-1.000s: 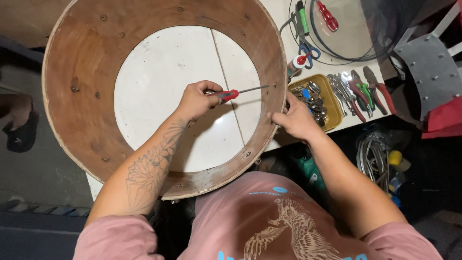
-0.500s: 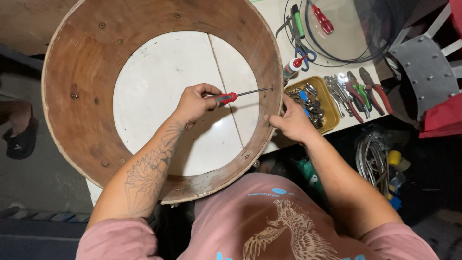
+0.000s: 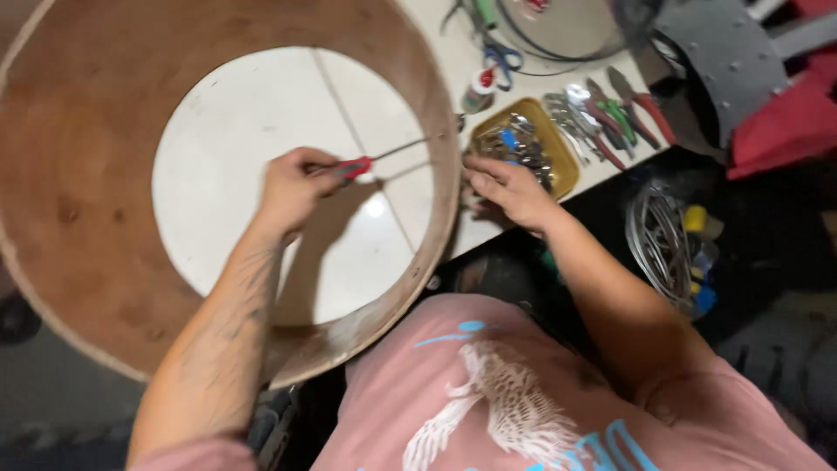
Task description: Repairing the internal hardware of a wooden drum shell using a screwdriver and pliers
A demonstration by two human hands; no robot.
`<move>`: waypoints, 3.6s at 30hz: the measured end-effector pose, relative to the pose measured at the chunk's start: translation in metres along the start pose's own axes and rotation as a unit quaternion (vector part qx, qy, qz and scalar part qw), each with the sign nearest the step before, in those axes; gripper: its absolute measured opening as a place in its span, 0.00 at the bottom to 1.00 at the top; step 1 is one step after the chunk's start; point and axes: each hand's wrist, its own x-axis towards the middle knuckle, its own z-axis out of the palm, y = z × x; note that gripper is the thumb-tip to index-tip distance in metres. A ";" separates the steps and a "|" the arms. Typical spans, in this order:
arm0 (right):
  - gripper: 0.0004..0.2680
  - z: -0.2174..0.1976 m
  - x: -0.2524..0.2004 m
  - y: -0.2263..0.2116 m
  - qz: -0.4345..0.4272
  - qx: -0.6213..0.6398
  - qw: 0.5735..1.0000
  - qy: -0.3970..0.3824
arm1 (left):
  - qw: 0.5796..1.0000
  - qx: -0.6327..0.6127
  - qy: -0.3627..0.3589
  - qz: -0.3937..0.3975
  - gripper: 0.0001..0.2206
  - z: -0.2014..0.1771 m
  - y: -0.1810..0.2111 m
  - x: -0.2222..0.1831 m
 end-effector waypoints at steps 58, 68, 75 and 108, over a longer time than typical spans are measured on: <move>0.10 -0.008 -0.008 -0.088 -0.267 -0.079 0.952 0.129 | 0.953 -0.215 -0.159 0.144 0.11 0.079 0.123 -0.090; 0.16 -0.003 0.063 -0.045 0.083 0.008 0.988 0.130 | 0.800 0.576 -0.049 0.161 0.16 0.026 -0.032 0.033; 0.14 0.007 0.061 -0.051 -0.002 -0.126 0.979 0.159 | 0.744 0.575 0.053 0.337 0.13 0.051 -0.044 0.038; 0.27 0.040 0.024 -0.094 0.055 -0.222 0.960 0.161 | 0.668 0.525 0.143 0.508 0.11 0.044 -0.035 0.054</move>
